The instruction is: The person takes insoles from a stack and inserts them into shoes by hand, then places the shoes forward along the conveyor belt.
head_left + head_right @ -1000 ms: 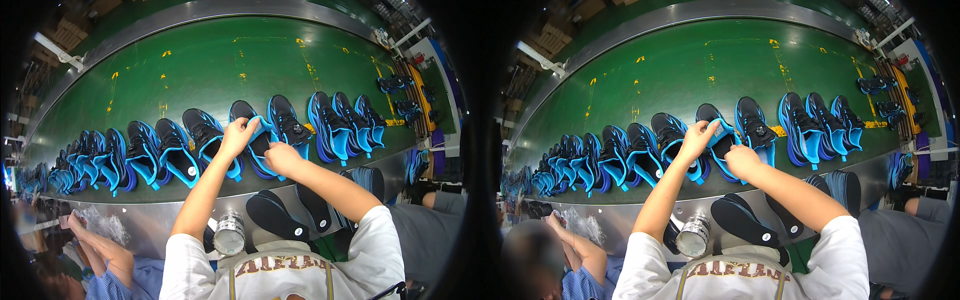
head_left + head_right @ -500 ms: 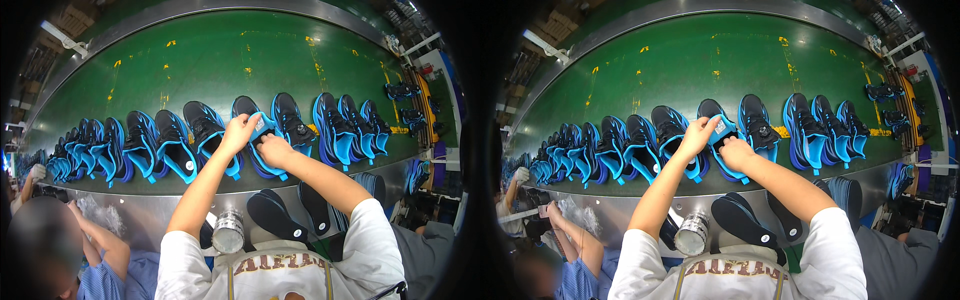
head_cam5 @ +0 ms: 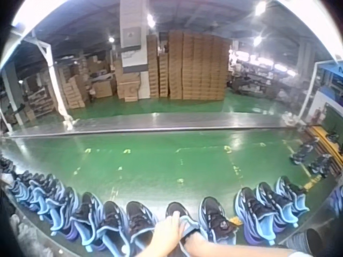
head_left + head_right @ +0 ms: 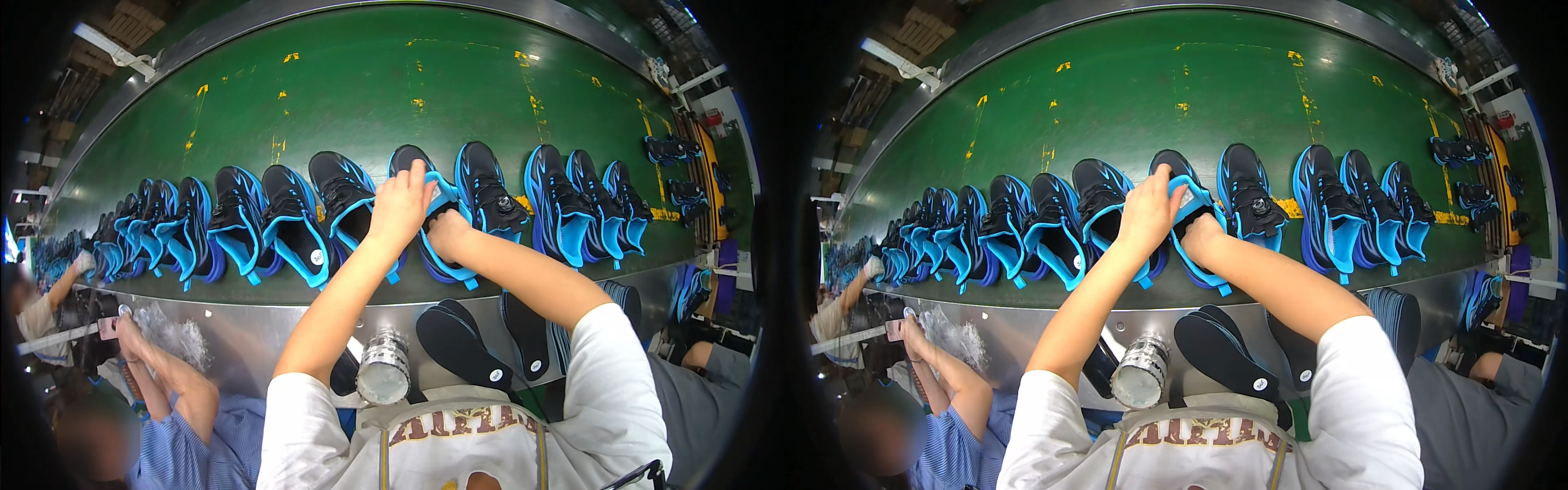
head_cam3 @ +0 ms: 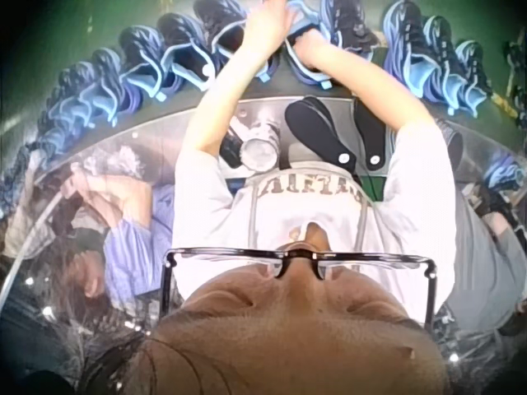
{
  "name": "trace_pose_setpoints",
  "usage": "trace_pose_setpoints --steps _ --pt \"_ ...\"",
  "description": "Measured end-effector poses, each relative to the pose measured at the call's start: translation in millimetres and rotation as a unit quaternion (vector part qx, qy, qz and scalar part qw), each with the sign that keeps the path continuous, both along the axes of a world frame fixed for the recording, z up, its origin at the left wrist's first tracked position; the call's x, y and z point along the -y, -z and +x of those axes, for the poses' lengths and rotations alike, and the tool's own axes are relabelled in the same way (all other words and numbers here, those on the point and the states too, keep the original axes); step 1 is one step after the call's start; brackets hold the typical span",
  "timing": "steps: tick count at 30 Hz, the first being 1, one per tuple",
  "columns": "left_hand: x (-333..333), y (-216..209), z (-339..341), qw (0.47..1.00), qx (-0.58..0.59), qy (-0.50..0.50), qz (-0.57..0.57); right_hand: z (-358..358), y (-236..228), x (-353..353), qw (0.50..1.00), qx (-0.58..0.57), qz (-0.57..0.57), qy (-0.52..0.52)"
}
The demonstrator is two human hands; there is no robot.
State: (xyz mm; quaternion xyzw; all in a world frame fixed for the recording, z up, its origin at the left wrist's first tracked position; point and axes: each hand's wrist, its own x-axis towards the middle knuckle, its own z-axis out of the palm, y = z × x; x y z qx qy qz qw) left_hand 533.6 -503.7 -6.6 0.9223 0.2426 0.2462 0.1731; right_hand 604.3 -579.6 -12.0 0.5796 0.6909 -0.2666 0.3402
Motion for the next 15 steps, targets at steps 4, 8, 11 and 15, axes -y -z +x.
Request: trace_pose_setpoints --steps 4,8,11,15 --pt "-2 1 -2 0.978 -0.052 0.045 0.197 -4 -25 -13 0.997 0.021 -0.018 -0.072" --pt "-4 -13 1 0.975 -0.104 0.089 0.174 5 -6 21 0.997 -0.055 0.061 -0.003" --pt "-8 -19 2 0.963 -0.216 0.090 0.131 8 -53 27 0.977 -0.164 -0.052 0.126" --pt "-13 -14 8 0.966 -0.213 0.122 0.083 -4 -30 47 0.961 -0.198 0.050 0.187"
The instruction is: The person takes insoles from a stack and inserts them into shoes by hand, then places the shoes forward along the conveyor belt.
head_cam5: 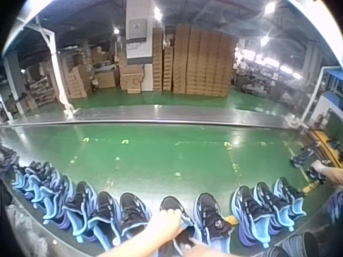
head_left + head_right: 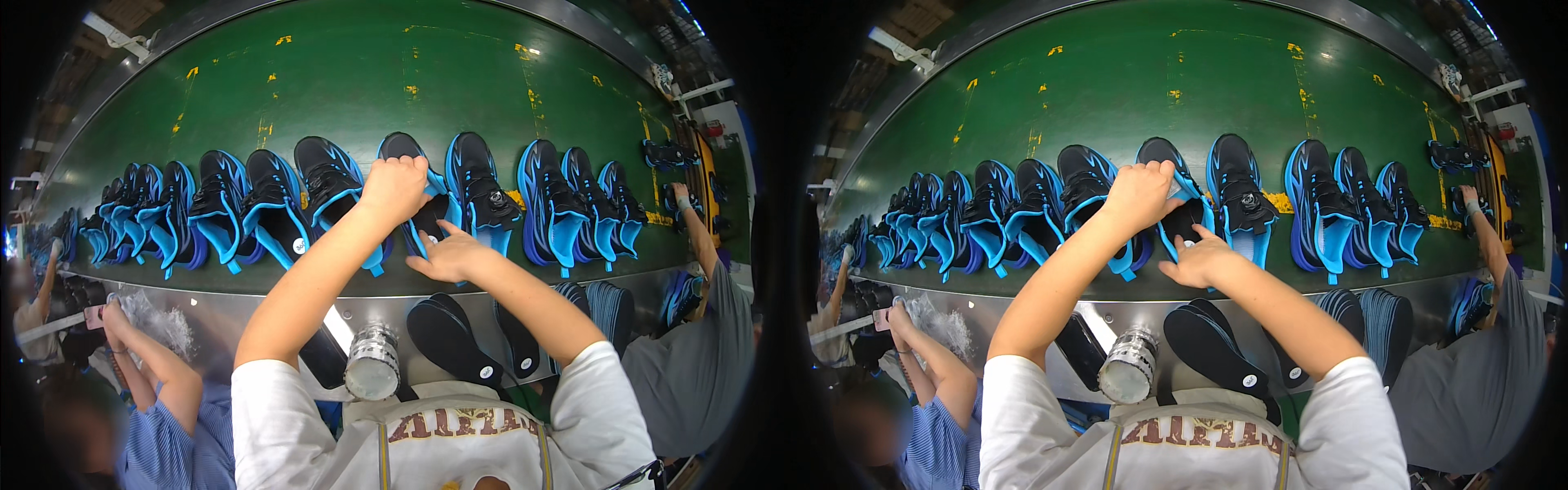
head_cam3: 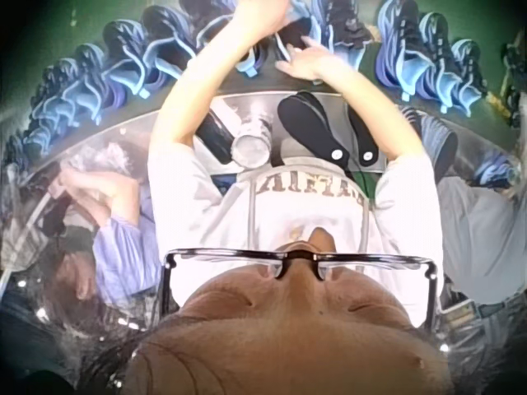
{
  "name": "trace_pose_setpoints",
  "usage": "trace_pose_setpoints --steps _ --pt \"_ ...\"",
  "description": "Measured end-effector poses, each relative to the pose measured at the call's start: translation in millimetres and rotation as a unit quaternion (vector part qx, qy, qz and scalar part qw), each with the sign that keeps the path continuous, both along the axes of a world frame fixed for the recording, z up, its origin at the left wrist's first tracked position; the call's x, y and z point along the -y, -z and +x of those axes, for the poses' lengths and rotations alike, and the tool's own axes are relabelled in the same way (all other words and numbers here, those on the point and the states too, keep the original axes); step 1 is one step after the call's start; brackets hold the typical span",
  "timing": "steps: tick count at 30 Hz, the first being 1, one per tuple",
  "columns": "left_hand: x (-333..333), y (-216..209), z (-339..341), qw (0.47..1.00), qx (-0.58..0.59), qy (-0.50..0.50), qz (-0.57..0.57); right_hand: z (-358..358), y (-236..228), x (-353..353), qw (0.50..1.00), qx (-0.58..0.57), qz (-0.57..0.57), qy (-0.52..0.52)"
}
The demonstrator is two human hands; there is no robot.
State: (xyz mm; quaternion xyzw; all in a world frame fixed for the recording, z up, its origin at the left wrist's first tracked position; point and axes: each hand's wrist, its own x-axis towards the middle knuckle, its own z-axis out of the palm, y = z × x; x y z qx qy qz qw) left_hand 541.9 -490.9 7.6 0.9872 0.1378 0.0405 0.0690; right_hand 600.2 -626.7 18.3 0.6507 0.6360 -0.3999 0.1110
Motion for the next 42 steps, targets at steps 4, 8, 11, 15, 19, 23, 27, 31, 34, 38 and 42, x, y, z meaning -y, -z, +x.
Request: trace_pose_setpoints --steps 4,8,11,15,19,23,27,31,34,38,42 --pt "-3 4 -8 1.000 0.019 0.009 0.013 -7 1 24 0.984 -0.030 0.151 0.089" --pt "24 -6 -11 0.988 0.036 0.029 0.147 -24 18 86 0.831 -0.061 0.499 0.237" --pt "49 -26 -21 0.982 0.056 0.036 0.179 -34 31 110 0.832 -0.072 0.502 0.224" --pt "49 -23 -19 0.976 0.042 0.024 0.213 -34 32 110 0.823 -0.076 0.514 0.231" --pt "24 5 -6 0.972 -0.041 0.017 0.230 -26 16 73 0.829 -0.087 0.496 0.244" --pt "13 1 0 0.991 -0.076 0.058 0.089 -31 -5 96 0.817 -0.068 0.502 0.276" --pt "-8 -16 -13 0.972 -0.029 -0.021 -0.231 -22 6 178 0.819 0.063 0.446 0.354" --pt "-16 -31 -36 0.826 0.165 -0.160 -0.514 -16 16 272 0.869 0.185 0.228 0.399" --pt "-4 -60 -45 0.678 0.297 -0.197 -0.643 -30 24 313 0.865 0.151 0.151 0.453" --pt "18 -77 -57 0.675 0.306 -0.218 -0.635 -36 35 320 0.854 0.166 0.176 0.460" --pt "57 -80 -41 0.855 0.197 -0.152 -0.455 -26 6 320 0.817 0.074 0.180 0.543"
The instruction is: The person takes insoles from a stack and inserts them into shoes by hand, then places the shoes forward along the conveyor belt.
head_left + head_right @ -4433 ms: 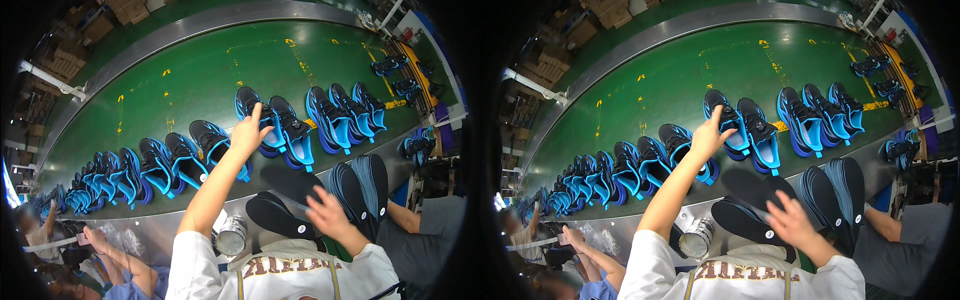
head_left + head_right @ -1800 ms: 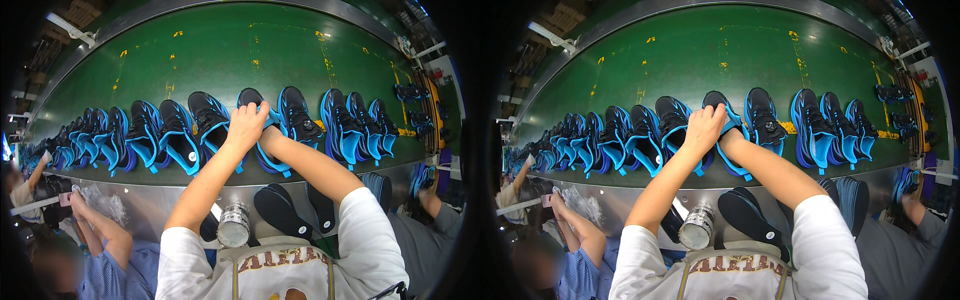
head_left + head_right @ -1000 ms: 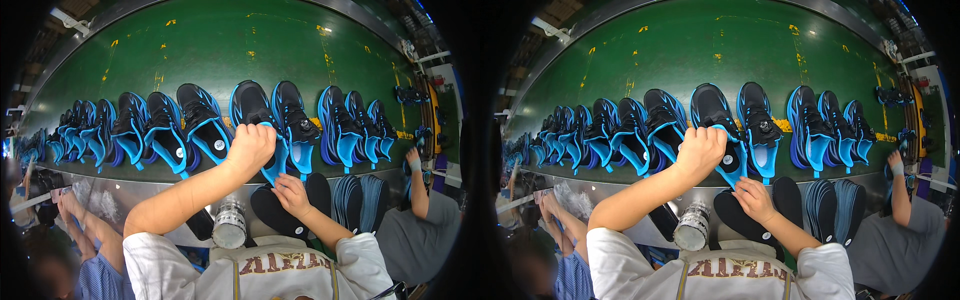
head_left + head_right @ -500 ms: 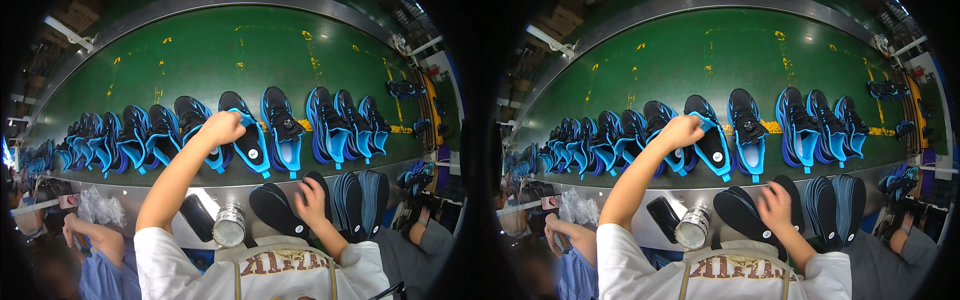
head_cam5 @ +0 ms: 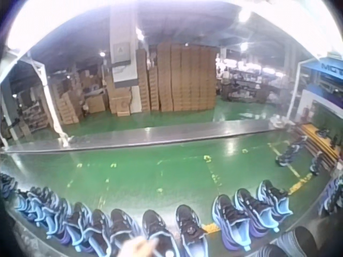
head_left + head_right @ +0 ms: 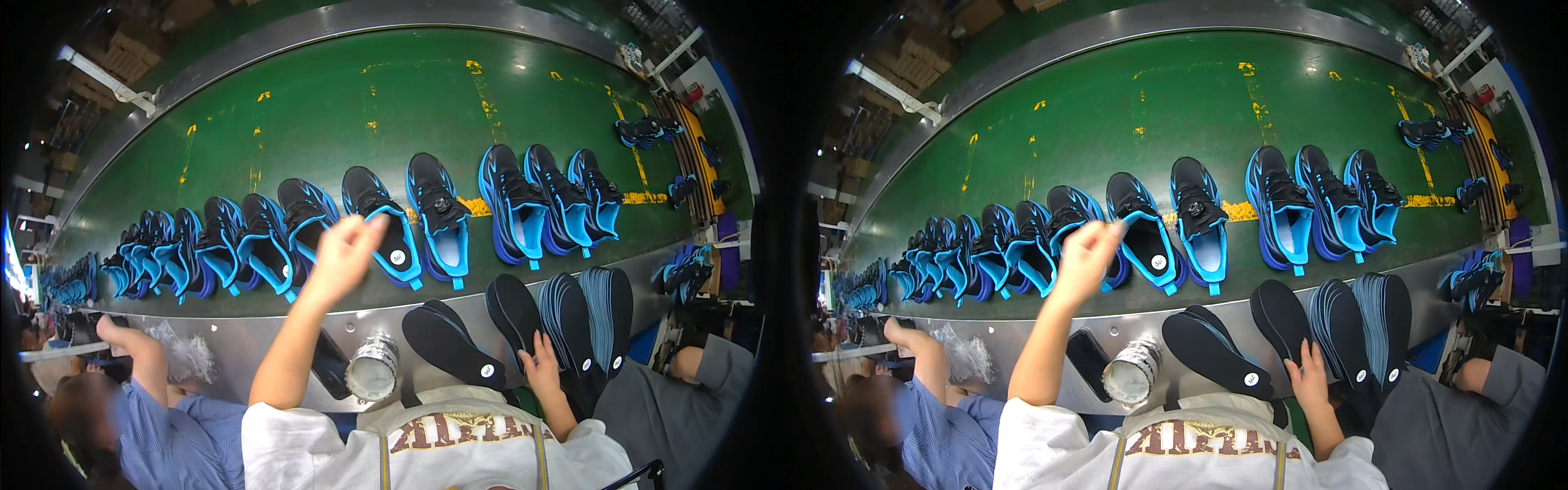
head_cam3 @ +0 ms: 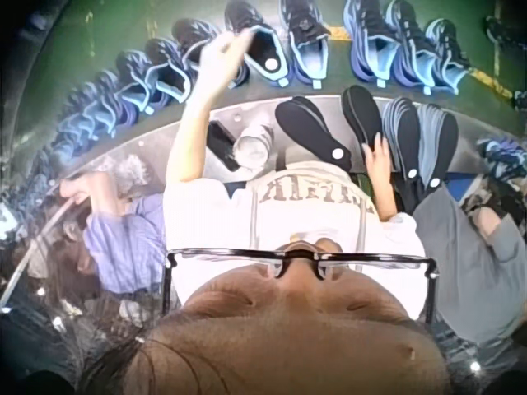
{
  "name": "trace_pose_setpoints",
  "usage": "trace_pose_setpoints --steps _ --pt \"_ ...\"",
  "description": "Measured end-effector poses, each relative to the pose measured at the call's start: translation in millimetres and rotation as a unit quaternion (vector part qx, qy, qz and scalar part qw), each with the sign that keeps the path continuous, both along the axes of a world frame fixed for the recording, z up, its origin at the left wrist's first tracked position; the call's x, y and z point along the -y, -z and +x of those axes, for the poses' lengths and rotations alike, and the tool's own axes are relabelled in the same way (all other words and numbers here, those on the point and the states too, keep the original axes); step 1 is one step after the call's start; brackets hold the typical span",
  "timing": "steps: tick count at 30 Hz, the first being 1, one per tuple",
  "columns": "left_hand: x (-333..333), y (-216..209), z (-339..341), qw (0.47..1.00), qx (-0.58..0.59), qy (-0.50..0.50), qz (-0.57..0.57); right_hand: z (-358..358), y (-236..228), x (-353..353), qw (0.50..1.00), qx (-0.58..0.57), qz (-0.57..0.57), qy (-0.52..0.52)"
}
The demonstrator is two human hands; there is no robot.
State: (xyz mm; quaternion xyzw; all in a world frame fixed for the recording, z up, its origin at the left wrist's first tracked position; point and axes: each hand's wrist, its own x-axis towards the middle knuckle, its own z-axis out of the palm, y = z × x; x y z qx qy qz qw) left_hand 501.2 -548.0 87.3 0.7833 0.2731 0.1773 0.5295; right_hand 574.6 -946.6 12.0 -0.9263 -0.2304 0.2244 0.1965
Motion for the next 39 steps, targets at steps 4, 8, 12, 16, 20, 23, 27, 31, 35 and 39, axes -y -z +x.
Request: trace_pose_setpoints --steps 4,8,12,16,20,23,27,31,35,39 --pt "39 29 35 0.935 -0.114 0.122 0.313 21 -34 0 0.994 0.023 0.099 0.038" --pt "35 75 69 0.845 -0.058 0.119 0.518 55 -94 -64 0.969 -0.050 0.236 0.053" --pt "35 74 95 0.874 -0.041 0.116 0.470 102 -130 -112 0.945 -0.170 0.281 0.001" --pt "16 51 114 0.934 -0.150 0.141 0.291 121 -140 -165 0.897 -0.409 0.158 0.057" --pt "3 43 122 0.945 -0.215 0.210 0.130 126 -84 -201 0.963 -0.246 0.026 -0.104" --pt "0 61 119 0.947 -0.207 0.232 0.083 116 -28 -216 0.961 -0.034 0.012 -0.273" --pt "1 56 113 0.948 -0.205 0.240 0.042 99 -37 -216 0.911 0.098 -0.017 -0.401" --pt "5 66 109 0.957 -0.160 0.230 0.073 108 -29 -200 0.927 0.067 -0.016 -0.368" --pt "9 63 112 0.960 -0.155 0.221 0.070 99 -6 -211 0.942 0.139 0.013 -0.306" --pt "17 62 104 0.959 -0.157 0.177 0.157 89 -20 -208 0.940 0.172 -0.049 -0.291"
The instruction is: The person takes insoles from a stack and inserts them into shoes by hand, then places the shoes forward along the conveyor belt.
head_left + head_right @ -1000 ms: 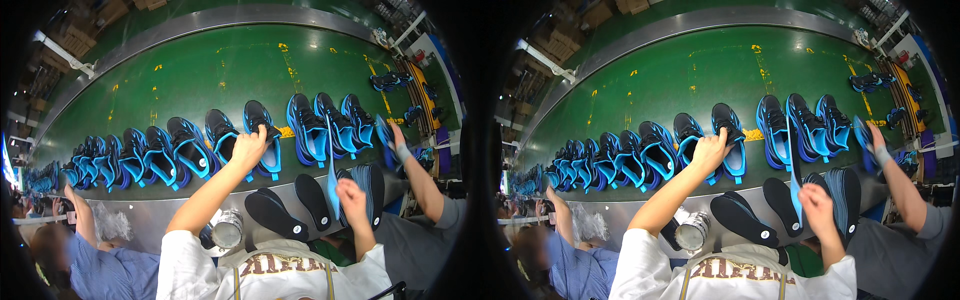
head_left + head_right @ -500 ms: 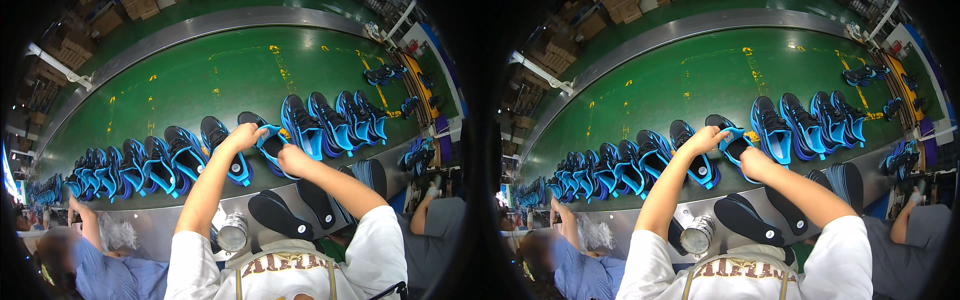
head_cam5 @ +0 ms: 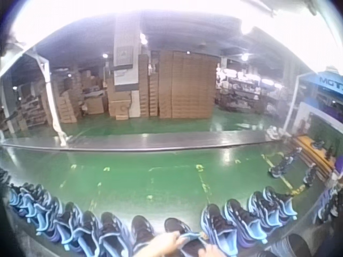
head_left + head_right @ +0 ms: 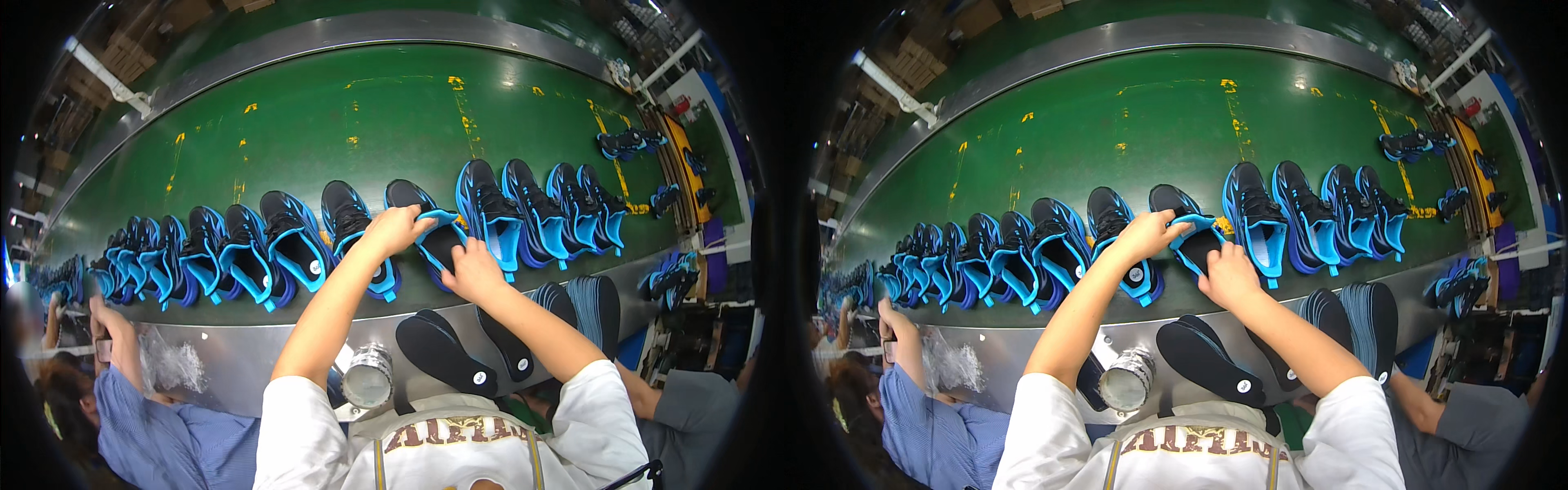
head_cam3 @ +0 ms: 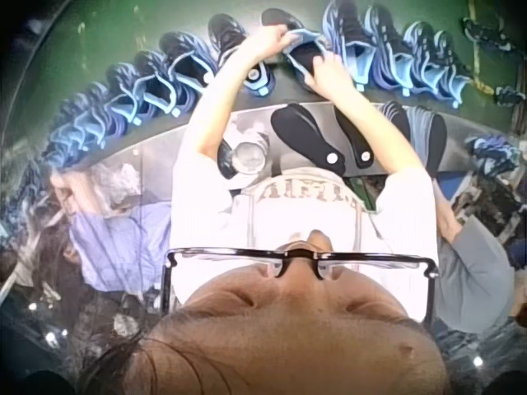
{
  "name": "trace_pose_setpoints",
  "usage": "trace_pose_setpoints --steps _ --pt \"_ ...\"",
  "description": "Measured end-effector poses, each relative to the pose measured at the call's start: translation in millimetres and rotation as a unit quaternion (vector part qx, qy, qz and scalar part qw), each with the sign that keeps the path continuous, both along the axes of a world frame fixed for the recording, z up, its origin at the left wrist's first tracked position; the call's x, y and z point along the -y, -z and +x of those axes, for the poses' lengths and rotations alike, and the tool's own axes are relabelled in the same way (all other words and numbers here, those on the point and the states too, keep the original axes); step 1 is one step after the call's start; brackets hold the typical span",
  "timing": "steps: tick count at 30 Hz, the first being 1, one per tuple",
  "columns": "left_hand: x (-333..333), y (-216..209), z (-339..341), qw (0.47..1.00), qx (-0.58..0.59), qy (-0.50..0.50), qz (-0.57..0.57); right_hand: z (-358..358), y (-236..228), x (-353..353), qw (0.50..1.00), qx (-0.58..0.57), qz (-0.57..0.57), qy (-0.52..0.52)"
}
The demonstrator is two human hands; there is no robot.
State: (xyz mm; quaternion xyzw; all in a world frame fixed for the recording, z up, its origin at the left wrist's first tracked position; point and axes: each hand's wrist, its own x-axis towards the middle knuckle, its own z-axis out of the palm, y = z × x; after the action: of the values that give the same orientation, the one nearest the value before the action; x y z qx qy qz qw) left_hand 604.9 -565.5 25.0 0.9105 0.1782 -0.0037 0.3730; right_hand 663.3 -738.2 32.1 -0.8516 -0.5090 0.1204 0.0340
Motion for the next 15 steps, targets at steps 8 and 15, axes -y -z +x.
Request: trace_pose_setpoints --steps 8,15 --pt "6 10 0 0.990 0.014 -0.095 -0.107 27 3 -17 0.983 -0.109 -0.118 -0.084" --pt "11 15 2 0.993 0.010 -0.091 -0.077 25 45 -23 0.991 0.003 -0.045 -0.128"
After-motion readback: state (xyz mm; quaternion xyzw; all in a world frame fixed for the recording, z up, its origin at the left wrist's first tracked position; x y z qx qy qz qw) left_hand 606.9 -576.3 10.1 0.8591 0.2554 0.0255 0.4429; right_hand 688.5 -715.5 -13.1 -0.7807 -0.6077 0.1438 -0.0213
